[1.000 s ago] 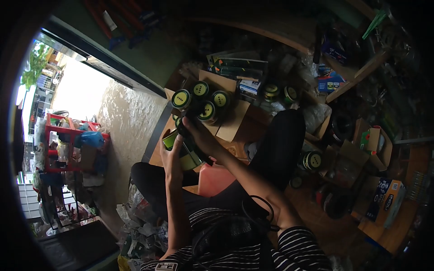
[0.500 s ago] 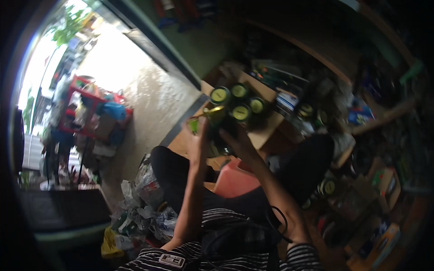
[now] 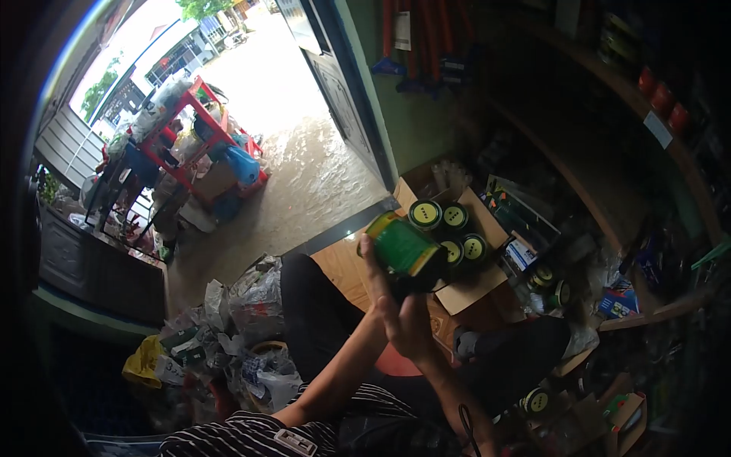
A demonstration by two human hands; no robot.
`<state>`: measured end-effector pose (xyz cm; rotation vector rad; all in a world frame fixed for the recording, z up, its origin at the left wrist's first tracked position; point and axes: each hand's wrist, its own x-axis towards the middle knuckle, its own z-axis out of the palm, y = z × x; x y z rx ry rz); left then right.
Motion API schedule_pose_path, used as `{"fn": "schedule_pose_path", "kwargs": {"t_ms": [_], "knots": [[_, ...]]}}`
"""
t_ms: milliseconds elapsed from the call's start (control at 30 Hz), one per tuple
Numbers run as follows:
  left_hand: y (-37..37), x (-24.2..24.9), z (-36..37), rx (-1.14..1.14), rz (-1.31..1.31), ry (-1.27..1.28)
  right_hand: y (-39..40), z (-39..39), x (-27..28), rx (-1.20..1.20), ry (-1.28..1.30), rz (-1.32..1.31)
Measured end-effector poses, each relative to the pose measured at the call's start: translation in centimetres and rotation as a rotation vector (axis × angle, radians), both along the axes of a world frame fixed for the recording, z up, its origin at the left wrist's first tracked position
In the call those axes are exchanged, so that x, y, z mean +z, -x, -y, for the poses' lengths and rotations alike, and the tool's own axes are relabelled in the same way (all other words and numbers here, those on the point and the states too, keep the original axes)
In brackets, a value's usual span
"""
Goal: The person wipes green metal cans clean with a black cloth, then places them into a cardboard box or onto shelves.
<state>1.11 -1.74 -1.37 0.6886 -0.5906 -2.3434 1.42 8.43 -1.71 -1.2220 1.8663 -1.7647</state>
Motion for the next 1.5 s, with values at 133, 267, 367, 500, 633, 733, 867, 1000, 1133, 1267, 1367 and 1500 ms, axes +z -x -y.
{"fn": "schedule_pose_path", "kwargs": {"t_ms": [133,267,367,500,633,733,867,1000,1133,1267,1367,1500], "knots": [[-1.2,3.1,0.6,-0.06,-0.091,-0.051,0.0,-0.1,-0.7,-0.052,-0.032,-0.272],[-0.9,3.5,0.0,-0.042,-0.1,-0.044,2.4,-0.4,-4.2,-0.198,-0.09,-0.004],[-0.9,3.0,-0.4,-0.061,-0.102,0.054,3.0,-0.7,-4.5,-0.24,-0.092,-0.163],[-0.7,-1.4,1.4,-0.174,-0.089,0.187,1.6,-0.4,-0.6,-0.107,-0.003,-0.217],[-1.8,-1.9,2.0,-0.219,-0.133,0.263,3.9,-2.2,-5.7,0.019,-0.133,0.035],[-2.3,-0.9,2.2,-0.249,-0.113,0.446,4.2,-2.7,0.1,-0.123,-0.024,0.055],[-3.6,0.3,1.5,-0.304,0.169,0.862,5.5,-3.3,1.1,-0.11,0.049,0.059],[-3.6,0.4,0.7,-0.477,0.145,1.059,6.3,-4.9,2.3,-0.144,-0.156,-0.262],[-3.9,0.0,0.3,-0.524,0.283,1.354,6.0,-5.0,4.3,-0.053,-0.269,-0.399],[-3.5,-1.4,0.9,-0.433,0.254,1.234,5.6,-5.3,3.4,0.068,-0.218,-0.427],[-3.3,-0.9,0.7,-0.366,0.276,1.183,6.1,-6.4,4.3,0.144,-0.199,-0.346],[-3.6,1.0,0.9,-0.553,0.256,1.214,6.3,-6.9,4.2,0.049,-0.207,-0.175]]}}
